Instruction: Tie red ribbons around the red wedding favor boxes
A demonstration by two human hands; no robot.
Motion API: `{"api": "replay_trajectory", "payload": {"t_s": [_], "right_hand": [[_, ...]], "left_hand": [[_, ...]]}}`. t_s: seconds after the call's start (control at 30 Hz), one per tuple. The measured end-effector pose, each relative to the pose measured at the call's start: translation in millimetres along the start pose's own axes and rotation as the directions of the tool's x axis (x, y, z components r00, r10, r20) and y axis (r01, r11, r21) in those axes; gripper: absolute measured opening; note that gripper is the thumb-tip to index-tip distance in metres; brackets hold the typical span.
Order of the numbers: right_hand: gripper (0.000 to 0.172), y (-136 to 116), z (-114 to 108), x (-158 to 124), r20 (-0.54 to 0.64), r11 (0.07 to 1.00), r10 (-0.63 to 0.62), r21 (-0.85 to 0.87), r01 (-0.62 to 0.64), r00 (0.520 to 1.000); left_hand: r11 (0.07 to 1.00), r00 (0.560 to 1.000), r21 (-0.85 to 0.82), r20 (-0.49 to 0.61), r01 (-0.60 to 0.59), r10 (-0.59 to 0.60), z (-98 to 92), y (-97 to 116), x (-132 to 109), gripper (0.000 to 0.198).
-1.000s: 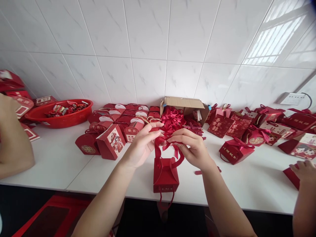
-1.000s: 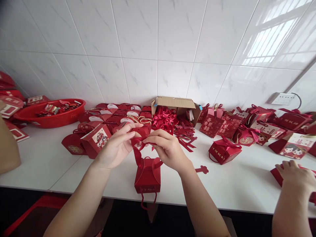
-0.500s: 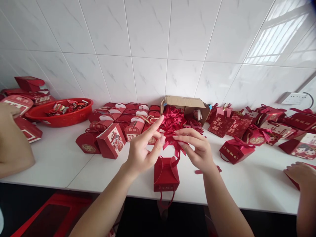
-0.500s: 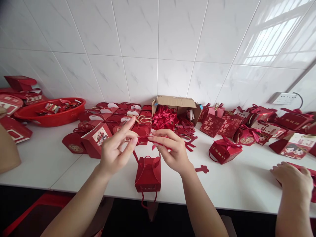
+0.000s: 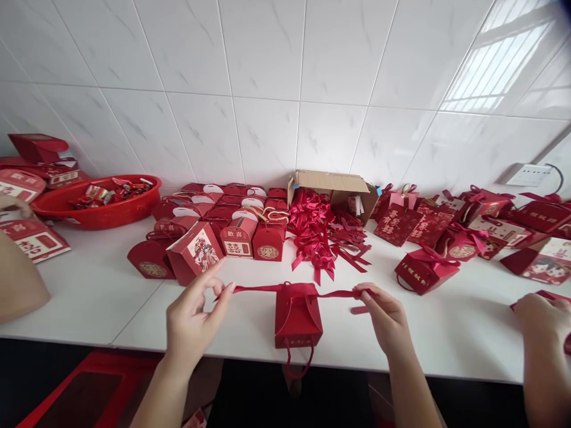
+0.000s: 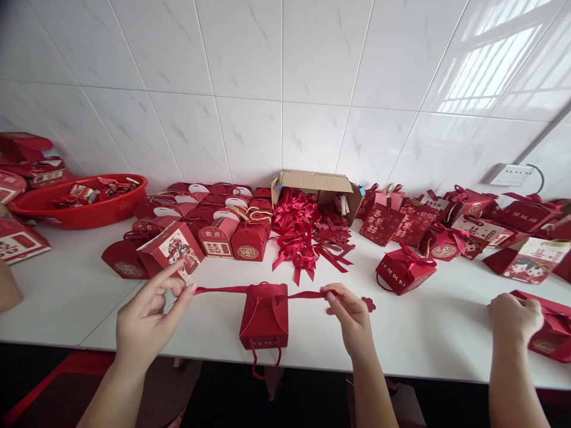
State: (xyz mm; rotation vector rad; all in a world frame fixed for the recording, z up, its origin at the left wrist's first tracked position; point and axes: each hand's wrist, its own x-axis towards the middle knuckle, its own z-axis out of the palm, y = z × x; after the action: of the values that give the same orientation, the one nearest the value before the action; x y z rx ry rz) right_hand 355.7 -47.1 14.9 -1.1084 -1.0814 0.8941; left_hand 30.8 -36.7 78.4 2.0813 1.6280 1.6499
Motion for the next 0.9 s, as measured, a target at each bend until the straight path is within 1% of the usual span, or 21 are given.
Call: {"api": "replay_trajectory", "payload": {"t_s": [0.07,0.13,0.3,0.37,0.4,0.47,0.5,0.53,0.6,0.63,0.67,0.7,0.73,0.8,0.87,0.9], "right_hand": [[0.024,12,-13,-7,-0.034,0.999,0.041,0.033,-0.040,0.999],[0.026,22,-26,-11,-0.092,0.995,0.094,0.029,-0.092,0.991],[0.038,46,-55,-17,-0.279,0.978,0.171,-0.067,-0.197,0.945],[0.041,53,-62,-19,-0.301,0.964,0.194,-0.117,-0.238,0.934],[0.042,55,-64,-20,-0.291,0.955,0.209,-0.144,-0.259,0.934],[0.043,55,-65,-22,-0.259,0.936,0.230,-0.207,-0.286,0.938],[0.044,53,-64,-22,-0.261,0.928,0.215,-0.246,-0.280,0.941],[0.045,50,-62,-21,-0.277,0.920,0.176,-0.295,-0.258,0.945],[0.046,41,-55,-19,-0.319,0.895,0.044,-0.408,-0.180,0.947],[0.045,36,-49,-18,-0.319,0.877,-0.030,-0.462,-0.128,0.947],[0.043,30,-42,-17,-0.289,0.861,-0.084,-0.503,-0.077,0.954],[0.039,24,-33,-15,-0.238,0.851,-0.115,-0.524,-0.028,0.964],[0.034,19,-23,-14,-0.170,0.850,-0.125,-0.526,0.017,0.978],[0.029,11,1,-13,-0.018,0.865,-0.114,-0.493,0.090,0.993],[0.031,5,25,-13,0.125,0.884,-0.101,-0.445,0.146,0.987],[0.034,4,36,-13,0.194,0.889,-0.104,-0.421,0.178,0.976]], "left_hand": [[0.997,0.999,0.061,-0.010,0.050,-0.049,-4.4,-13,-10,0.043],[0.989,0.997,0.127,-0.007,0.078,-0.078,-6.6,-27,-20,0.043],[0.956,0.992,0.276,0.048,0.101,-0.119,-5.0,-66,-46,0.036],[0.951,0.984,0.286,0.096,0.116,-0.149,-2.4,-80,-54,0.033],[0.953,0.979,0.278,0.125,0.122,-0.162,-0.9,-86,-57,0.033],[0.961,0.971,0.248,0.169,0.124,-0.169,2.6,-92,-60,0.030],[0.964,0.970,0.236,0.176,0.124,-0.168,4.6,-93,-60,0.029],[0.967,0.972,0.224,0.166,0.124,-0.164,6.9,-91,-59,0.027],[0.974,0.979,0.186,0.128,0.132,-0.158,12.9,-81,-56,0.023],[0.977,0.978,0.153,0.123,0.148,-0.167,16.9,-73,-55,0.020],[0.980,0.973,0.105,0.139,0.169,-0.183,21.8,-64,-54,0.019],[0.977,0.961,0.046,0.179,0.207,-0.212,27.6,-53,-53,0.018],[0.966,0.939,-0.015,0.240,0.257,-0.246,34.1,-42,-53,0.018],[0.931,0.894,-0.115,0.342,0.346,-0.289,48.1,-21,-53,0.019],[0.895,0.867,-0.188,0.392,0.403,-0.308,60.6,-4,-53,0.021],[0.882,0.860,-0.218,0.408,0.419,-0.308,65.4,2,-53,0.022]]}}
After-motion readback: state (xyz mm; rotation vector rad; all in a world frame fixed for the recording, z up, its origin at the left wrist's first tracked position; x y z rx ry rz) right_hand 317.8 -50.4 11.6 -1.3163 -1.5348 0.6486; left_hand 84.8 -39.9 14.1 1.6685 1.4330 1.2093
